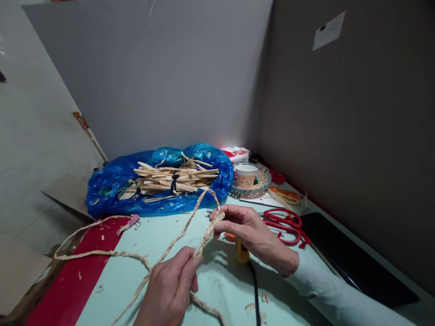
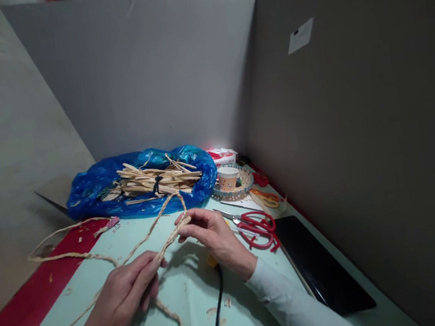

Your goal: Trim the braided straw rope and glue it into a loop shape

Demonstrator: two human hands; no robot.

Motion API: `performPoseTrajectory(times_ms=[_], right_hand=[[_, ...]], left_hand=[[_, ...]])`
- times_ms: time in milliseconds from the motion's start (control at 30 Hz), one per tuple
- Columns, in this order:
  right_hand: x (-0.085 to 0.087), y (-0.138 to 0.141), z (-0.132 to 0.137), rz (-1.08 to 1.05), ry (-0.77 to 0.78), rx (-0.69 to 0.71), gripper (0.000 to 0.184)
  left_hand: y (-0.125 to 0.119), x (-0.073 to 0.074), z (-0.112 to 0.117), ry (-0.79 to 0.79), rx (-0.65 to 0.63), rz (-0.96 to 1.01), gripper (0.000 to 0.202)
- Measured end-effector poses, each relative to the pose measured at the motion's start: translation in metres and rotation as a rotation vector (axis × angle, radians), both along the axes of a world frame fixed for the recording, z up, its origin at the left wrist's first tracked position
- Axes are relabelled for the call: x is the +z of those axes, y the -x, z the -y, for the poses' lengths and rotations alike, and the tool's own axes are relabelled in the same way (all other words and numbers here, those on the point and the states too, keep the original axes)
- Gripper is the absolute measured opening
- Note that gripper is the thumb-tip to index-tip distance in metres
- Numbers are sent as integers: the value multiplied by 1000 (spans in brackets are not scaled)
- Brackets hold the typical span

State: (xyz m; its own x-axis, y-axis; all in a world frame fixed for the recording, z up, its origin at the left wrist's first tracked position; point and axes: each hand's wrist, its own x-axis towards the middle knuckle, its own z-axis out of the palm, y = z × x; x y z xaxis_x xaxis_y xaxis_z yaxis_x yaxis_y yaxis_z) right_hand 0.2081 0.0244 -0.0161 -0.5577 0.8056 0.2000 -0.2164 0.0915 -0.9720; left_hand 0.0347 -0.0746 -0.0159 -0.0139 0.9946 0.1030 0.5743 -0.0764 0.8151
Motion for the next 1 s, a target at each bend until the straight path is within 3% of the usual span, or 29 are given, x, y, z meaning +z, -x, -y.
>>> performPoseTrajectory(times_ms=[133, 467, 667, 800, 1000], right_hand=[[8, 0, 6, -11, 8, -19, 18], [24, -2, 17, -60, 21, -44, 16], [21, -2, 16, -76, 19, -41, 18], [10, -1, 5, -133, -10, -65, 20], [-8, -9, -27, -249, -32, -226, 20]], left_hand=[[-1, 0, 4, -167, 32, -227, 15], [-5, -3, 6, -413, 71, -546, 26], [-2, 4, 1, -328, 27, -593, 29], [6, 17, 0, -189, 8, -538, 23], [36, 27, 16, -47, 152, -507, 65]])
